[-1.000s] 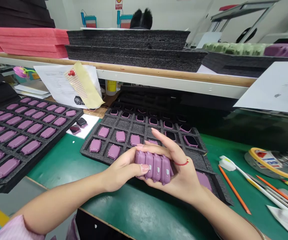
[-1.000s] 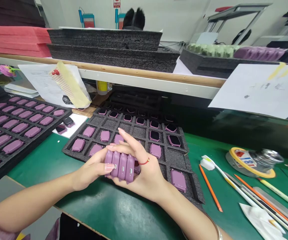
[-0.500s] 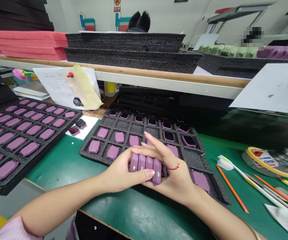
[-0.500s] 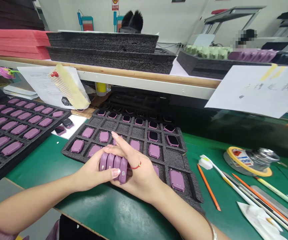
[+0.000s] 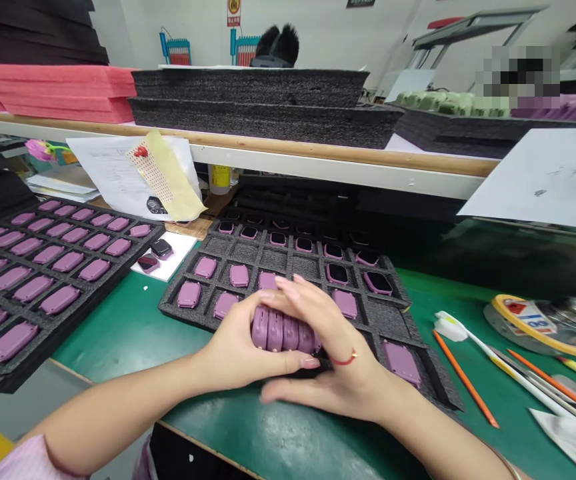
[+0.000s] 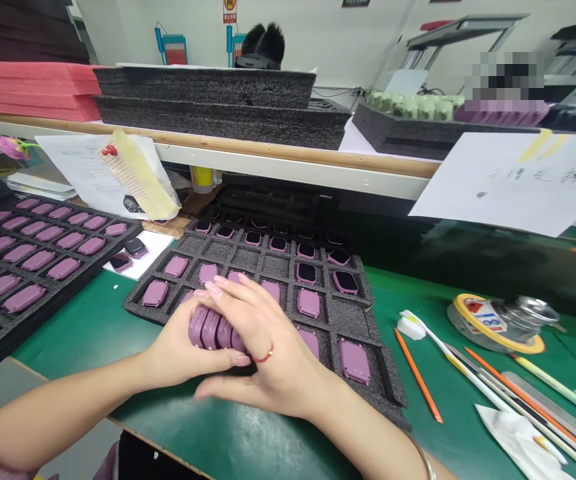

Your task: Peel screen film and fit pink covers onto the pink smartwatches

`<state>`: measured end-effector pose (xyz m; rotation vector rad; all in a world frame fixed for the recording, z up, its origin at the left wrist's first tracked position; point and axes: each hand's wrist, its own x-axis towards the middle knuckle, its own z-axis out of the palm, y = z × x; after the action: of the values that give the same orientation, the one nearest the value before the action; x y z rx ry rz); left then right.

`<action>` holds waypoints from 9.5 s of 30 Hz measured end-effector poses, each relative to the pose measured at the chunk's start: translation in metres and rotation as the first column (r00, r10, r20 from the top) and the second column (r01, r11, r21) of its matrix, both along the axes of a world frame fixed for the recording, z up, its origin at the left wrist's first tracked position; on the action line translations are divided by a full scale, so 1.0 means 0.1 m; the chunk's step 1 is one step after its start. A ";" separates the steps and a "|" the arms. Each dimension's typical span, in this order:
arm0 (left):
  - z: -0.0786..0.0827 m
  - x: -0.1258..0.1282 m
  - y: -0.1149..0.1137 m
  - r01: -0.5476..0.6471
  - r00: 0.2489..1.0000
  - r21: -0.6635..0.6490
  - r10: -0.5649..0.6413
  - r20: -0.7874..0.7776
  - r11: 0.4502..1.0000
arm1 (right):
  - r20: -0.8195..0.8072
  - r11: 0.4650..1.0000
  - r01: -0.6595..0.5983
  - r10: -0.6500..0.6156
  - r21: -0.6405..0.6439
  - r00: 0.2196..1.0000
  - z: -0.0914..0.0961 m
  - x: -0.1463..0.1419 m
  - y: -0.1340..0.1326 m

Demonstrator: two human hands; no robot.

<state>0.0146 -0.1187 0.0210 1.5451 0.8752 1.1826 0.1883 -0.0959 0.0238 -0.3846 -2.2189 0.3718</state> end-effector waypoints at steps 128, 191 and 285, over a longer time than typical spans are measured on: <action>-0.07 0.03 0.06 0.532 0.660 -0.547 0.088 0.746 0.647 | -0.048 0.978 0.209 -0.209 -0.020 0.977 0.14 0.00 -0.04; -0.01 0.03 0.08 0.407 0.761 -0.642 0.148 0.631 0.650 | 0.105 0.791 0.443 -0.442 -0.423 0.891 0.03 0.09 0.77; -0.02 0.06 0.03 0.320 0.885 -0.642 0.021 0.465 0.697 | 0.068 0.768 0.382 -0.407 -0.513 0.911 0.04 -0.11 0.69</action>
<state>0.0202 -0.1157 0.0186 0.6532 0.7396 0.8574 0.1774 -0.0266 0.0282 -1.1060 -1.8932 0.7380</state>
